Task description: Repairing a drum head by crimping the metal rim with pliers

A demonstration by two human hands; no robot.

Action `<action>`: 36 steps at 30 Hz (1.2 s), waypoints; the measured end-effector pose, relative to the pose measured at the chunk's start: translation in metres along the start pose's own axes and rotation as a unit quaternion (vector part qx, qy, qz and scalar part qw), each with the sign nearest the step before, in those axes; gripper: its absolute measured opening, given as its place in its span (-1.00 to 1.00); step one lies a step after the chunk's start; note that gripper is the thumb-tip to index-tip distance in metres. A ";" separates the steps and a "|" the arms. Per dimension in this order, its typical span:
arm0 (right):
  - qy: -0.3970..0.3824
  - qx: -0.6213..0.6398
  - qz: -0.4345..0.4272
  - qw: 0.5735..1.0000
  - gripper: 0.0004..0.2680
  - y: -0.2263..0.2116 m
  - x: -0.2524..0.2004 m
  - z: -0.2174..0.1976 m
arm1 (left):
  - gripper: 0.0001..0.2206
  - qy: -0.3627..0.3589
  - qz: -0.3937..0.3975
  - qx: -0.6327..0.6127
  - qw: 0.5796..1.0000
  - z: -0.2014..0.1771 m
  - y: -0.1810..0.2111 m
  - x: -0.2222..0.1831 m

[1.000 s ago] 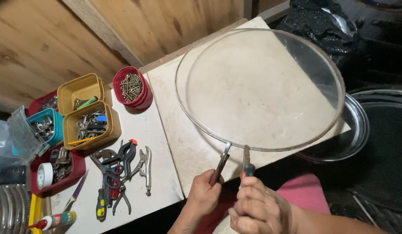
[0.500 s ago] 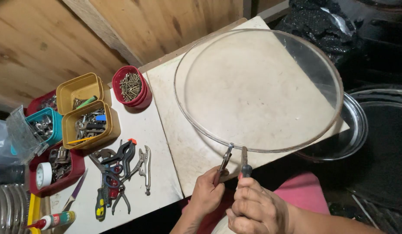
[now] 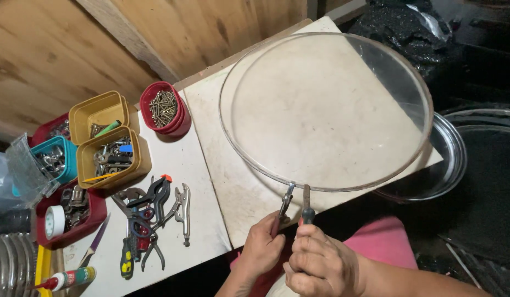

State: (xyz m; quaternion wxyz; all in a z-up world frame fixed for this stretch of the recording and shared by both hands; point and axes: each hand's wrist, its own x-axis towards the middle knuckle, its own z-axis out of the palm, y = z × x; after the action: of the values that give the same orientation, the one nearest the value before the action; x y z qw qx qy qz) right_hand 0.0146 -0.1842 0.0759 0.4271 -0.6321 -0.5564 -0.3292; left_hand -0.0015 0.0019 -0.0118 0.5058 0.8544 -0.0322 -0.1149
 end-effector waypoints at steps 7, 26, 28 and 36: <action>-0.009 0.010 0.005 1.000 -0.84 0.000 -0.001 0.000 | -0.59 -0.007 -0.043 0.017 0.999 0.007 0.001 0.000; -0.051 0.020 0.003 0.998 -0.89 -0.002 -0.026 -0.002 | -0.85 -0.065 -0.210 0.071 0.973 -0.035 -0.002 0.002; -0.053 0.027 -0.001 0.998 -0.89 -0.003 -0.025 -0.003 | -0.92 -0.064 -0.190 0.032 0.979 -0.036 0.002 0.002; -0.047 0.015 -0.001 0.999 -0.85 -0.002 -0.026 -0.005 | -0.68 -0.070 -0.241 0.058 0.966 -0.050 0.010 0.005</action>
State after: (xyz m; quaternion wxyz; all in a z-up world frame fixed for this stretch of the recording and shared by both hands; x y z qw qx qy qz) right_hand 0.0083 -0.1998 0.0549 0.4099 -0.6397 -0.5813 -0.2914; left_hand 0.0157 0.0386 0.0190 0.4088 0.8547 0.1327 -0.2911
